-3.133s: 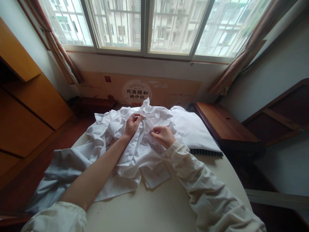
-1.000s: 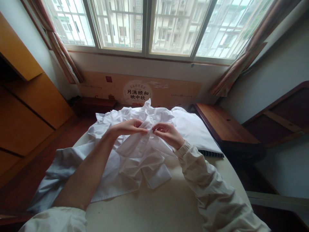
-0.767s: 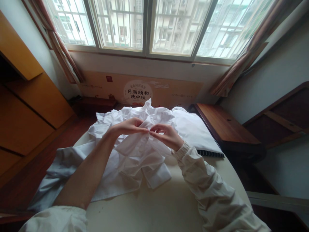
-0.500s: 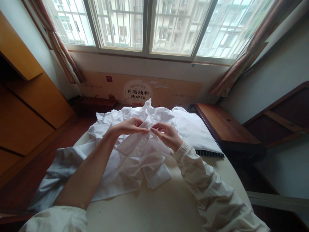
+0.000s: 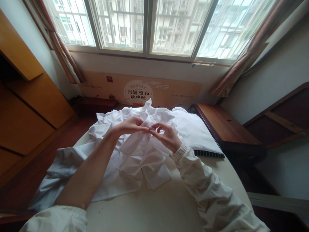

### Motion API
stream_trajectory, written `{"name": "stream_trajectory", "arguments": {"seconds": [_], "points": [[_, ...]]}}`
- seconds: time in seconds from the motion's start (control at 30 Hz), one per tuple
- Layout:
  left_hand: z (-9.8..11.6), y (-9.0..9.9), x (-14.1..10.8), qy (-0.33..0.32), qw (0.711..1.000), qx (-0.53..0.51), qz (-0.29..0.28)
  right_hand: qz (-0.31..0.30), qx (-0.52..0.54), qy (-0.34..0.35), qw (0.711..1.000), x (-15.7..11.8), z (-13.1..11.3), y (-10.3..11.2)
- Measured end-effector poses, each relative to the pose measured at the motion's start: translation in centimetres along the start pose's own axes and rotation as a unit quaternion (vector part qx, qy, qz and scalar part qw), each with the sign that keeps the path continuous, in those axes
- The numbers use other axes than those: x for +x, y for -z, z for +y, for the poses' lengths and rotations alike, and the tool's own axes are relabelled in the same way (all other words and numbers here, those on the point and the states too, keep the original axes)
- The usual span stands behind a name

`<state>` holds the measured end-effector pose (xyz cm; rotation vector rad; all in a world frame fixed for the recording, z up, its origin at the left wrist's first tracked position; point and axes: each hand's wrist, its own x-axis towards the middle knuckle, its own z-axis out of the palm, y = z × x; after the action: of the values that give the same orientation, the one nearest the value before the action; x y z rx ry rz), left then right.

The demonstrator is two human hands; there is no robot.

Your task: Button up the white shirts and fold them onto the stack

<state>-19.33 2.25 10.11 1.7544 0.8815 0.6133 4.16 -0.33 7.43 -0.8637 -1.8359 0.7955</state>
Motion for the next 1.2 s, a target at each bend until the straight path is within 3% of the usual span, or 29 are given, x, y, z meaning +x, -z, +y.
{"name": "stream_trajectory", "arguments": {"seconds": [0.17,0.37,0.57,0.8,1.0,1.2], "points": [[0.1,0.0,-0.1,0.028,0.999,-0.046,-0.005,-0.001,-0.065,0.075,0.995,-0.2,-0.1,0.1],[-0.1,-0.1,-0.1,0.035,0.997,-0.066,-0.028,-0.046,-0.139,0.149,0.978,-0.2,0.4,0.6],[-0.9,-0.4,0.4,0.027,0.997,-0.062,-0.039,-0.056,-0.153,0.14,0.977,-0.4,1.5,0.6],[-0.7,-0.8,0.6,0.019,0.998,-0.053,0.005,-0.019,-0.166,0.154,0.974,-0.7,1.7,0.5],[-0.3,-1.1,0.4,0.031,0.998,-0.058,0.019,0.001,-0.185,0.204,0.961,-0.6,2.3,0.3],[-0.6,-1.3,0.7,0.069,0.993,-0.089,0.041,0.006,-0.176,0.186,0.967,-0.9,2.6,0.5]]}}
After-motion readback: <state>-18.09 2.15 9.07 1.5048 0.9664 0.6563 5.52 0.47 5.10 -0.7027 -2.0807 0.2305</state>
